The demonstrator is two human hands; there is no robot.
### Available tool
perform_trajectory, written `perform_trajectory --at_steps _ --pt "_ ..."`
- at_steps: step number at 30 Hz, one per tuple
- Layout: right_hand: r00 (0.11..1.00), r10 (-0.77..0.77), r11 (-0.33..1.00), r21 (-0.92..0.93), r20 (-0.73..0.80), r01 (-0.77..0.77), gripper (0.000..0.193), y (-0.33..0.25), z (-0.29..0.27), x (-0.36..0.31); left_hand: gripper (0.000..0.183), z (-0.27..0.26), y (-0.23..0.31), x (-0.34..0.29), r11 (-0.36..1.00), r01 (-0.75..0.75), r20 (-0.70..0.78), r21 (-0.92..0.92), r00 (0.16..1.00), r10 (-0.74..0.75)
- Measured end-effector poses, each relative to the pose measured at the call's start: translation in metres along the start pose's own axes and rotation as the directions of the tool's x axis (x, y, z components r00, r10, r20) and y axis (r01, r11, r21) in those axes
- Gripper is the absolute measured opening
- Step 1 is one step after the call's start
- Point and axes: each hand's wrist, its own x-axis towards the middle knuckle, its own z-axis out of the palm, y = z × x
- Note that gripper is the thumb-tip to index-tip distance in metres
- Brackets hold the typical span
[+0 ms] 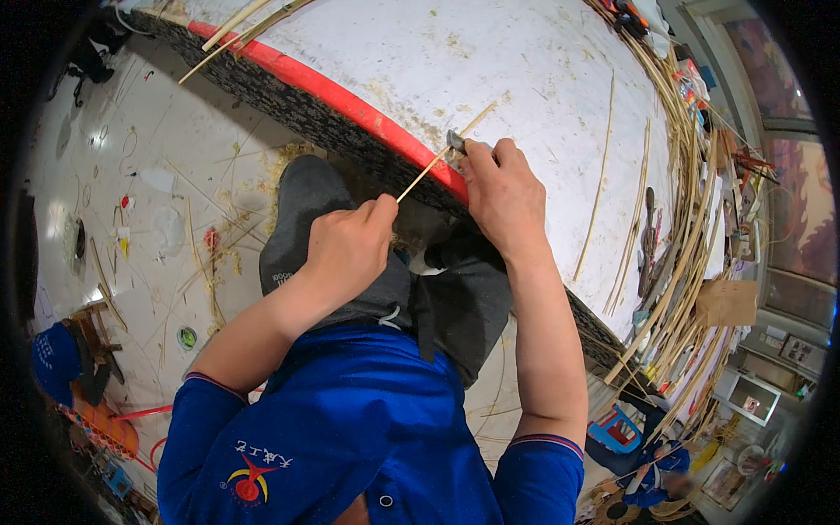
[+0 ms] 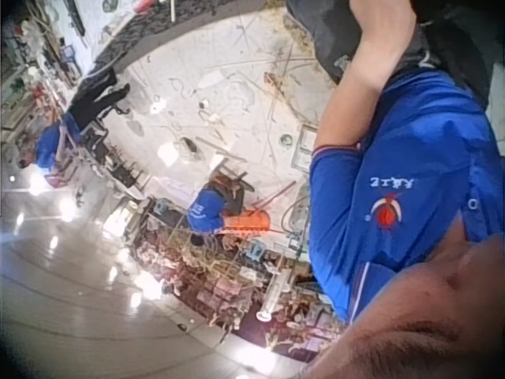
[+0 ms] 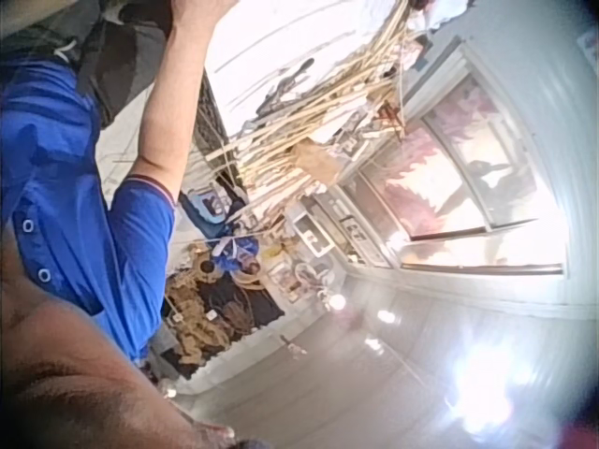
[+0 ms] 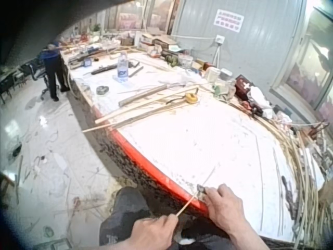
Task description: Assembling a large decorative frame by fitting and trimming thin bamboo sticks.
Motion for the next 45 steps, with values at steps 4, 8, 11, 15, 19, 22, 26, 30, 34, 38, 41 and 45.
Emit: perform_trajectory --at_steps 4,8,11,15,19,22,26,30,34,38,41,45 --pt "1.0 0.003 1.0 0.005 -0.001 -0.003 0.022 0.0 0.001 0.0 0.016 -0.009 -0.004 -0.017 1.0 -0.013 0.013 0.011 1.0 0.013" --pt "1.0 0.016 1.0 0.002 0.006 -0.016 0.022 -0.003 -0.001 -0.001 0.014 -0.016 -0.006 -0.028 0.998 -0.056 -0.005 0.036 0.998 0.056" --pt "1.0 0.022 1.0 0.008 0.002 -0.022 0.022 -0.003 0.0 0.0 0.015 -0.024 -0.006 -0.039 0.997 -0.051 0.017 0.052 0.999 0.05" --pt "1.0 0.023 1.0 0.005 -0.006 -0.023 0.022 -0.004 0.0 0.001 0.013 -0.035 -0.011 -0.063 1.0 0.003 0.07 0.013 0.998 -0.004" --pt "0.999 0.045 0.999 0.017 -0.009 -0.045 0.022 -0.002 0.0 0.003 0.012 -0.044 -0.009 -0.077 0.999 0.0 0.097 0.052 0.995 -0.005" --pt "0.994 0.107 0.992 0.069 -0.026 -0.105 0.023 0.005 -0.004 0.005 0.011 -0.054 -0.011 -0.085 0.998 -0.012 0.022 0.058 1.0 0.01" --pt "0.947 0.299 0.954 0.003 -0.115 -0.3 0.025 0.047 -0.015 0.005 0.01 -0.069 -0.014 -0.071 0.98 -0.109 -0.127 0.165 0.983 0.13" --pt "0.972 0.067 0.971 -0.211 -0.227 -0.116 0.024 0.088 -0.029 -0.009 0.01 -0.076 -0.023 -0.057 0.925 -0.262 -0.129 0.275 0.944 0.305" --pt "0.901 -0.1 0.992 -0.108 -0.421 0.059 0.028 0.037 -0.067 -0.008 0.011 -0.087 -0.031 -0.038 0.876 -0.372 -0.078 0.307 0.908 0.413" --pt "0.878 -0.392 0.916 -0.031 -0.273 0.4 0.031 -0.028 -0.093 -0.015 0.014 -0.097 -0.032 -0.019 0.772 -0.537 -0.009 0.339 0.819 0.574" --pt "0.892 -0.398 0.913 0.005 -0.213 0.408 0.022 -0.021 -0.092 -0.023 0.015 -0.111 -0.034 -0.002 0.693 -0.627 0.061 0.356 0.756 0.652" --pt "0.918 -0.358 0.923 0.087 -0.171 0.376 0.016 -0.02 -0.087 -0.035 0.016 -0.138 -0.028 0.021 0.671 -0.619 0.235 0.408 0.781 0.578"
